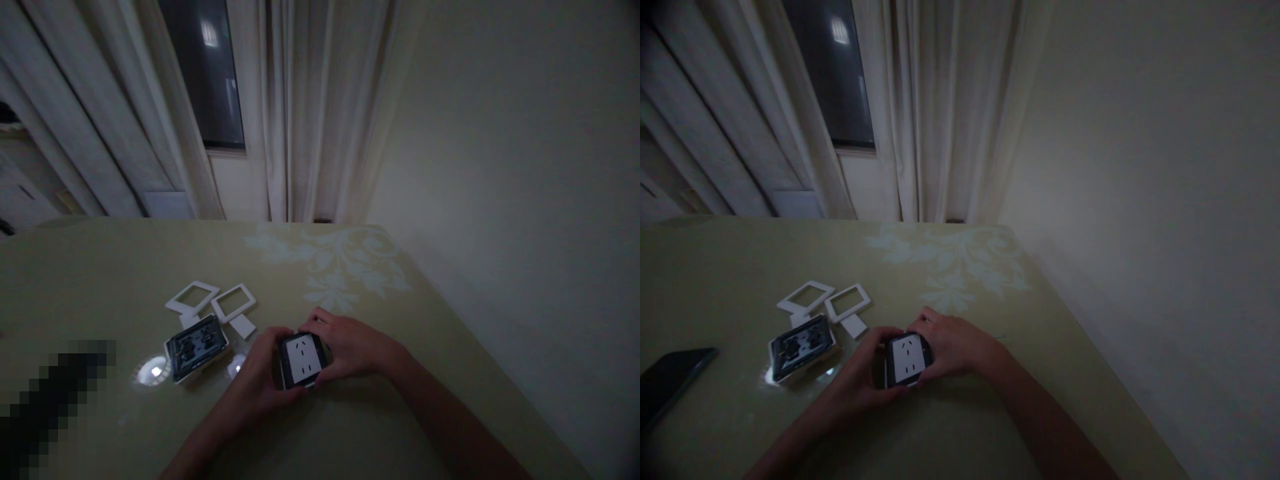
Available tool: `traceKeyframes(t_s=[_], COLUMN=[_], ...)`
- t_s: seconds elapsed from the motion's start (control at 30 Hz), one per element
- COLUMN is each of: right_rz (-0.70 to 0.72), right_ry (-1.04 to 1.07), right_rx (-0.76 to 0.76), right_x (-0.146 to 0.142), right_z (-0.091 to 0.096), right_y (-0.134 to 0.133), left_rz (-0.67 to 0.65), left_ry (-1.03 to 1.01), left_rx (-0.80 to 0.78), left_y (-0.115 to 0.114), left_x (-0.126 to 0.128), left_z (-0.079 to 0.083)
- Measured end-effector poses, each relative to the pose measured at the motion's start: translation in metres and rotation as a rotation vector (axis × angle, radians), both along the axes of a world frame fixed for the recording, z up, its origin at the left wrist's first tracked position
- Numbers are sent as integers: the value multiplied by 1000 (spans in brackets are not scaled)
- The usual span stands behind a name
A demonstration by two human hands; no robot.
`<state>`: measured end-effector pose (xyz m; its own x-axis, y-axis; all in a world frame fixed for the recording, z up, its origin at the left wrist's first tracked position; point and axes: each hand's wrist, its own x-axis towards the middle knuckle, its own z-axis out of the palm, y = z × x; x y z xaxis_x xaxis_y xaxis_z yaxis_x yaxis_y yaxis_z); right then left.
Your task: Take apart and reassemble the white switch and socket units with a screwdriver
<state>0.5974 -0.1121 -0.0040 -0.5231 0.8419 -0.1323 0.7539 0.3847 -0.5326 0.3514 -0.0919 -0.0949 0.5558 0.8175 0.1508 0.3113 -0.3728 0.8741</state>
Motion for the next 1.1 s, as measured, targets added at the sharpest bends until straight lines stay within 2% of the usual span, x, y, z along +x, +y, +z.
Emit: traceKeyframes(t_s=[0.17,0.27,0.33,0.4,0.5,0.57,0.77,1.1], right_rz=[-6,-96,-212,-312,-355,-371,-421,-320], right_ry=[26,176,395,735,1312,1522,1559,1510], right_rx=[-6,83,139,127,95,110,221,276], right_x=[-1,2,5,7,2,-8,-39,-43], right_z=[1,12,25,37,49,50,38,26], right_y=[2,-1,-5,-11,-22,-28,-36,-39], left_rz=[-17,-26,-11,24,26,9,29,49], left_ry=[-37,-8,11,28,49,57,84,90], left_rx=[-36,-50,-34,13,100,148,222,290], left_y=[0,-1,-4,-9,-19,-26,-37,-40], left_x=[1,0,3,7,16,21,26,30], left_z=[-1,4,6,7,5,4,6,2])
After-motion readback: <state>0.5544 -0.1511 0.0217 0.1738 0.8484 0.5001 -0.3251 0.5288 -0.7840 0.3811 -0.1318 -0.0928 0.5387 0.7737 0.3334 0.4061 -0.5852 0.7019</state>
